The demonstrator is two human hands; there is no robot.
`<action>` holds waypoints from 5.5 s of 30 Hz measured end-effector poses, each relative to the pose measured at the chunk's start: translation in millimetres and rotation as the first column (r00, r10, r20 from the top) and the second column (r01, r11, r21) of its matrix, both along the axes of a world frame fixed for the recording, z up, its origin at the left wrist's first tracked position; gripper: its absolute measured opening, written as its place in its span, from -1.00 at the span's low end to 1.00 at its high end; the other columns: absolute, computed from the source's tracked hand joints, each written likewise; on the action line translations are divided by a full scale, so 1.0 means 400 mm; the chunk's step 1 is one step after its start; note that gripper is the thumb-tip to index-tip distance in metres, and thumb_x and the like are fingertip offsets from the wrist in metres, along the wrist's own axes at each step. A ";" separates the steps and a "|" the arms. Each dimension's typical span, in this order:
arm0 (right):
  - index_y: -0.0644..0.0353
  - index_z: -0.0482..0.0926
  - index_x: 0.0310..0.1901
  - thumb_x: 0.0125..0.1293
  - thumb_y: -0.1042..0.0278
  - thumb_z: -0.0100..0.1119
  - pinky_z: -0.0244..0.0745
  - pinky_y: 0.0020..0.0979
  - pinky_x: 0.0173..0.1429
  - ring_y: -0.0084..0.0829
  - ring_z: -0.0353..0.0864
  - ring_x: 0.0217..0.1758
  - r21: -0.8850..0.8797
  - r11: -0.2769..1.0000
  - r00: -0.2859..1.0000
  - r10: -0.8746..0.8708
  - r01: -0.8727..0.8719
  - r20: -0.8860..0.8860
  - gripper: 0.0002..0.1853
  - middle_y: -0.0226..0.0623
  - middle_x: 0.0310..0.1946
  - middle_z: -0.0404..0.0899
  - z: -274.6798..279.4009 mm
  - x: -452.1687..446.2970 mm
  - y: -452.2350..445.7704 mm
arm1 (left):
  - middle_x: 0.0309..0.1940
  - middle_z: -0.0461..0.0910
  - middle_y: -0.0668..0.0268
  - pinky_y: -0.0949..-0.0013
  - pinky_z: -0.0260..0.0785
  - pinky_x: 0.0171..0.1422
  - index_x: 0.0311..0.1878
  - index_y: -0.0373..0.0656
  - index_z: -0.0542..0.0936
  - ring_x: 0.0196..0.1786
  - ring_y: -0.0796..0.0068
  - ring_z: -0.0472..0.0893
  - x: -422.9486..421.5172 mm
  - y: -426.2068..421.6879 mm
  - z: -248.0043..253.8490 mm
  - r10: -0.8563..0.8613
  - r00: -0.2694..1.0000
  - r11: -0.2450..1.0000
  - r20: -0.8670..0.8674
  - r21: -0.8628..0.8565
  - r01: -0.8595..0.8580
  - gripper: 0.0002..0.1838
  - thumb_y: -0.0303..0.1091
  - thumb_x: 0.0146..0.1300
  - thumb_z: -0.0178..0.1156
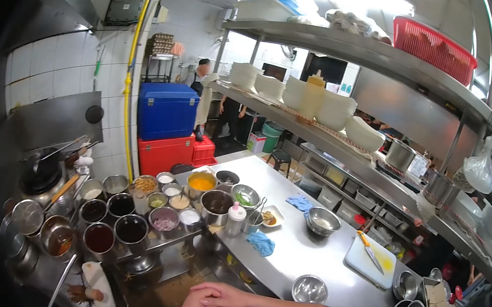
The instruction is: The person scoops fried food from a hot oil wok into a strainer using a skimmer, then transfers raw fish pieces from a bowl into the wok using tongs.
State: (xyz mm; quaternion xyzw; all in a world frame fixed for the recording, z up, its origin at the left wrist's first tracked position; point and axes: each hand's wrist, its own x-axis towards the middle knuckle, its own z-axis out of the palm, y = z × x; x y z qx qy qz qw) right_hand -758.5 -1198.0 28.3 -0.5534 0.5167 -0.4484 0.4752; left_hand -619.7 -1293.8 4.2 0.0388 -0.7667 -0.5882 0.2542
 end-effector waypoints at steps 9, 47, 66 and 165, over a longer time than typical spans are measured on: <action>0.24 0.33 0.39 0.45 0.35 0.17 0.31 -0.40 0.41 -0.51 0.42 0.32 -0.077 0.996 0.998 -0.036 0.040 0.060 -0.48 -0.22 0.26 0.47 0.000 -0.302 -0.156 | -0.22 0.65 0.14 0.31 0.47 -0.04 -0.16 -0.26 0.60 -0.17 0.24 0.64 -0.296 -0.164 0.098 -0.050 0.999 0.989 -0.014 -0.140 0.048 -0.80 -0.59 0.11 0.16; 0.27 0.48 0.22 0.36 0.12 0.30 0.47 -0.37 0.24 -0.41 0.59 0.13 -0.124 -0.066 -0.058 -0.996 0.990 0.066 -0.48 -0.17 0.04 0.63 -0.086 0.067 0.499 | -0.35 0.63 0.24 0.42 0.44 -0.08 -0.29 -0.27 0.58 -0.21 0.47 0.60 -0.499 0.397 0.032 -0.974 0.092 0.066 0.205 -0.132 0.989 -0.91 -0.57 0.10 0.19; 0.30 0.42 0.28 0.40 0.08 0.26 0.49 -0.38 0.21 -0.40 0.62 0.11 0.043 -0.896 -0.887 -0.430 0.443 0.168 -0.43 -0.16 0.02 0.65 -0.112 0.883 1.265 | -0.36 0.65 0.29 0.45 0.44 -0.11 -0.24 -0.26 0.60 -0.25 0.49 0.62 0.109 1.539 -0.040 -0.452 -0.789 -0.837 0.416 0.108 0.536 -0.83 -0.65 0.08 0.17; 0.28 0.36 0.03 0.28 0.62 0.13 0.49 -0.39 -0.54 -0.46 0.51 -0.54 0.429 0.085 0.275 0.873 -0.899 0.403 -0.70 -0.26 -0.43 0.48 0.084 2.108 2.282 | -0.56 0.44 0.38 0.46 0.21 -0.63 -0.28 -0.18 0.39 -0.61 0.55 0.45 1.953 3.365 -0.021 0.567 -0.637 -0.806 0.522 0.512 -0.297 -0.86 -0.47 0.27 0.19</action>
